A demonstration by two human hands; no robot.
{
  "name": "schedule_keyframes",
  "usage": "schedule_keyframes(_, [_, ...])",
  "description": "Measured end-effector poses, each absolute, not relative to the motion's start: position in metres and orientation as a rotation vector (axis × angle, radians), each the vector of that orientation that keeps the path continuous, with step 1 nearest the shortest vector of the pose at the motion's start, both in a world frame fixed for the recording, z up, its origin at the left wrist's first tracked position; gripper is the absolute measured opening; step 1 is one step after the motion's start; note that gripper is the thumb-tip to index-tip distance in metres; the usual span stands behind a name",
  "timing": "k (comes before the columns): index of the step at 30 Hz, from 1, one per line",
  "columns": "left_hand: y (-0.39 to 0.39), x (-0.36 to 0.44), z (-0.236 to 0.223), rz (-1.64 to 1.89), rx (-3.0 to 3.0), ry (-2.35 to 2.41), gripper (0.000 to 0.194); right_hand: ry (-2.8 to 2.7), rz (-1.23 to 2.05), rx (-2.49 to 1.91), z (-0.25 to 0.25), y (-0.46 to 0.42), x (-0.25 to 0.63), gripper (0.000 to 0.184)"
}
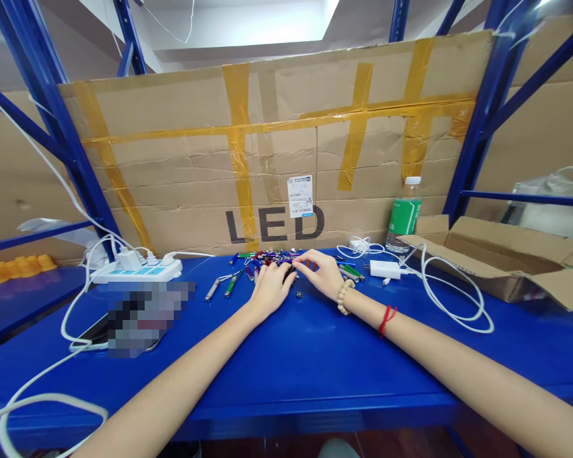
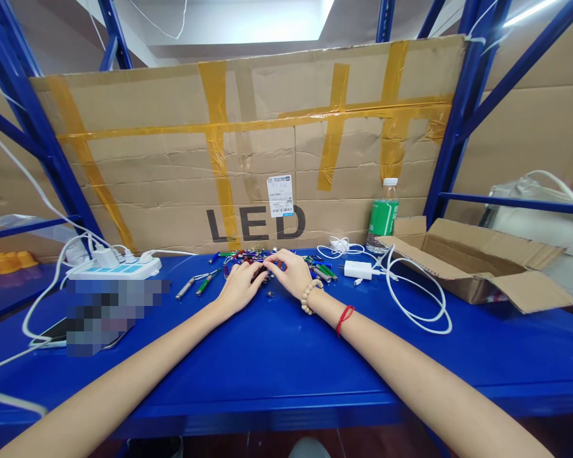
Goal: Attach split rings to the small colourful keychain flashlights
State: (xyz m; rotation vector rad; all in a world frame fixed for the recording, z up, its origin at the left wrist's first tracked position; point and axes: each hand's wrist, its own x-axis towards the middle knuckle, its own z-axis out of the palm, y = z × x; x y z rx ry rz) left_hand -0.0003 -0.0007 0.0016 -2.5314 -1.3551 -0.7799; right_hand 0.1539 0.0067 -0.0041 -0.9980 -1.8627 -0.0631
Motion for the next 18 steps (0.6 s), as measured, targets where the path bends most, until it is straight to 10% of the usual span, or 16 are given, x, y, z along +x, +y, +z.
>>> schedule_keyframes(18, [-0.0007,-0.0005,0.0028,-0.828,-2.451,-1.390,0.028,-1.705,-0.021,-1.082,-0.0023,0.0098,0.1568,0.024])
